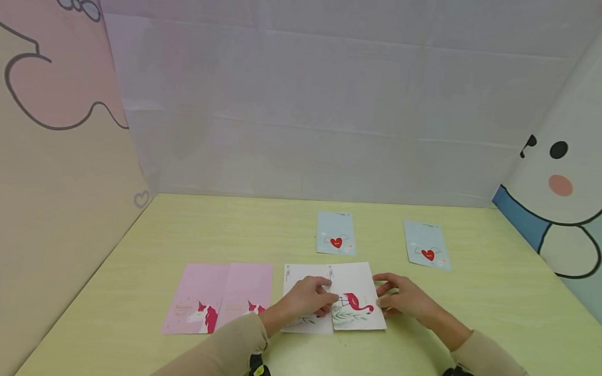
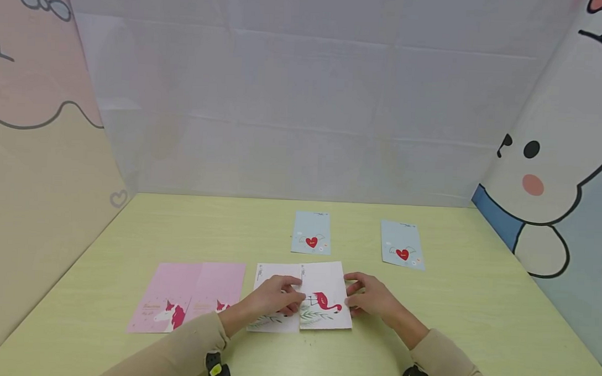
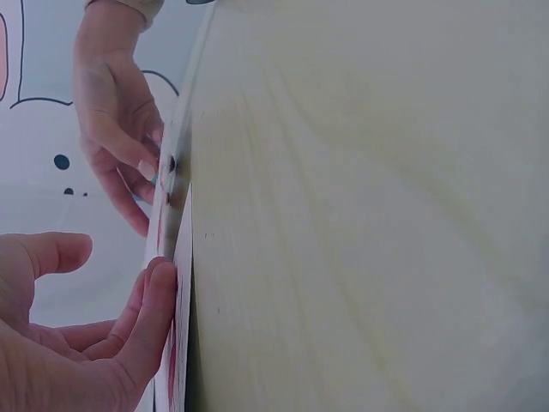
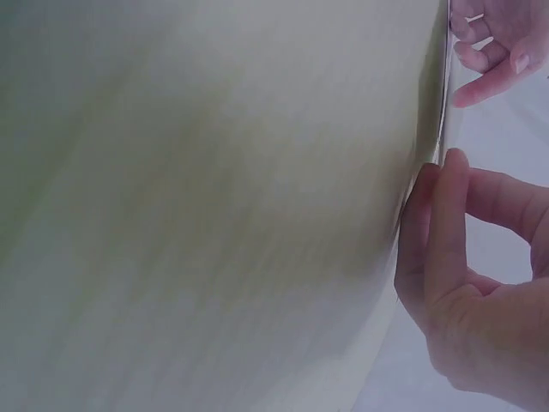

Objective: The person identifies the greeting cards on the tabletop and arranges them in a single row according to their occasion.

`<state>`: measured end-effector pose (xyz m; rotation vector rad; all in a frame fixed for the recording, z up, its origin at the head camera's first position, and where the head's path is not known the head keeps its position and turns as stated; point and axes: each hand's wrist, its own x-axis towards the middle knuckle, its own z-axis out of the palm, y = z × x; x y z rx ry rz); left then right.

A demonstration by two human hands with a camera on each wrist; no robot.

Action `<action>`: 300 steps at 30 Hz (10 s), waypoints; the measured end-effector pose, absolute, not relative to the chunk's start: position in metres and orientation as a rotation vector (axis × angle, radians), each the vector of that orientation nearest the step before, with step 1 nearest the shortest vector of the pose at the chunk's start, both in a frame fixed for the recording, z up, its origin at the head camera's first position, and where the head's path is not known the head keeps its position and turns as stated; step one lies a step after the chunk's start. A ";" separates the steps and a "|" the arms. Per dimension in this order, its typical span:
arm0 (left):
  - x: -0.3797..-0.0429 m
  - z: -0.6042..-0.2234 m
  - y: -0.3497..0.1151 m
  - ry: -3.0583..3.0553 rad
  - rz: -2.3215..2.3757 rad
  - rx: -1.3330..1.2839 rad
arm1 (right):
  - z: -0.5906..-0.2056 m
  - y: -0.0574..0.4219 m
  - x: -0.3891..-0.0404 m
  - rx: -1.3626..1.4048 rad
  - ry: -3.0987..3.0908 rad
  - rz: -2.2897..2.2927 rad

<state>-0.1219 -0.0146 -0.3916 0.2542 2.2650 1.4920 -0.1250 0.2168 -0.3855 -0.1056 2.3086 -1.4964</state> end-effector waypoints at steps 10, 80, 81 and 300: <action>-0.121 -0.391 -0.015 2.260 1.491 0.261 | -0.384 0.214 -0.122 -0.117 2.331 -1.490; -0.126 -0.380 -0.059 2.875 0.422 0.877 | -0.385 0.200 -0.127 -0.660 2.825 -0.797; -0.128 -0.380 -0.059 2.883 0.475 0.864 | -0.383 0.201 -0.128 -0.630 2.829 -0.833; -0.193 -0.386 0.168 2.069 1.799 -0.014 | -0.377 0.356 -0.174 0.492 2.150 -1.952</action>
